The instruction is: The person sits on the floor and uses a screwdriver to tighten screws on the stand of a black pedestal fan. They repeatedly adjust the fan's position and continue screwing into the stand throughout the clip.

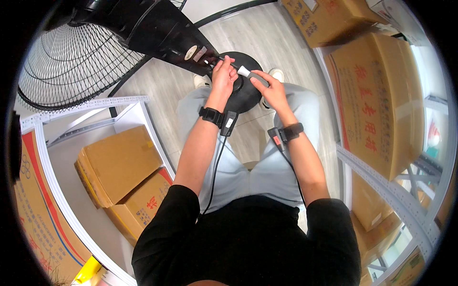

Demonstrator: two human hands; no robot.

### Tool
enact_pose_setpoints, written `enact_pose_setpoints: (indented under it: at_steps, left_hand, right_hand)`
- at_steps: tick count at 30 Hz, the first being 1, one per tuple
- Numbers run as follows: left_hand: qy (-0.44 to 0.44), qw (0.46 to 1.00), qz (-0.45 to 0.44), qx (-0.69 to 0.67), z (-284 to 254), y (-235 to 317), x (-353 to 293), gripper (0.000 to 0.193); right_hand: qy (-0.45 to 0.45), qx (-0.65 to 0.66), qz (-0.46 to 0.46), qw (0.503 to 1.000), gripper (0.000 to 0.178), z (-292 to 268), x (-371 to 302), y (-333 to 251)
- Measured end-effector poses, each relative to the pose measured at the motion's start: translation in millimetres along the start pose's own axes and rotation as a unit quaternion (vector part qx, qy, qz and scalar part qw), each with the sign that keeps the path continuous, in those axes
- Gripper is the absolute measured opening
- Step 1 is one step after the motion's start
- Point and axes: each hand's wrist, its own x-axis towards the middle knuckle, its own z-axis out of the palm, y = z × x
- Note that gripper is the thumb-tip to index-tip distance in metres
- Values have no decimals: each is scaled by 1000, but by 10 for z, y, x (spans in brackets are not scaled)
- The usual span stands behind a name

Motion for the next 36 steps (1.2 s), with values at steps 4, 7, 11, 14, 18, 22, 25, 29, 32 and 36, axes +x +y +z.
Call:
enact_pose_setpoints:
  at_steps: [4,7,11,14,18,22,25,29,32,36]
  left_hand:
    - [-9,1000,-7,17,-7,13,0,24]
    - [-21,999,-11,27,-23,31,-8,24]
    - [-23,999,-9,35,-18,41,-2,25]
    - [-17,999,-21,35,-27,47,1,25]
    - [-10,1000,-12,23,-22,52,15,25]
    - [-7,1000,-3,25,-15,58,-2,26]
    - [6,999,-13,38,-3,69,-23,28]
    - [13,999,-20,49,24,60,-26,30]
    - [2,999,-13,38,-18,47,0,32]
    - [5,999,-20,34,-3,41,-16,31]
  right_hand:
    - [-25,49,45,997,33,-21,-9,4]
    - [-23,58,56,996,33,-11,-46,-27]
    - [10,-4,5,1000,35,16,-71,-117]
    - [16,-35,-14,999,36,16,-68,-86]
    - [24,-27,6,999,35,35,-90,-176]
    - [-5,0,72,997,35,40,-78,-193]
    - [54,-137,-73,986,34,86,-137,-219]
    - [130,-177,-286,933,34,127,-104,-74]
    - [85,-10,-107,991,36,134,-118,-62]
    - [-113,248,198,942,52,-94,-39,40]
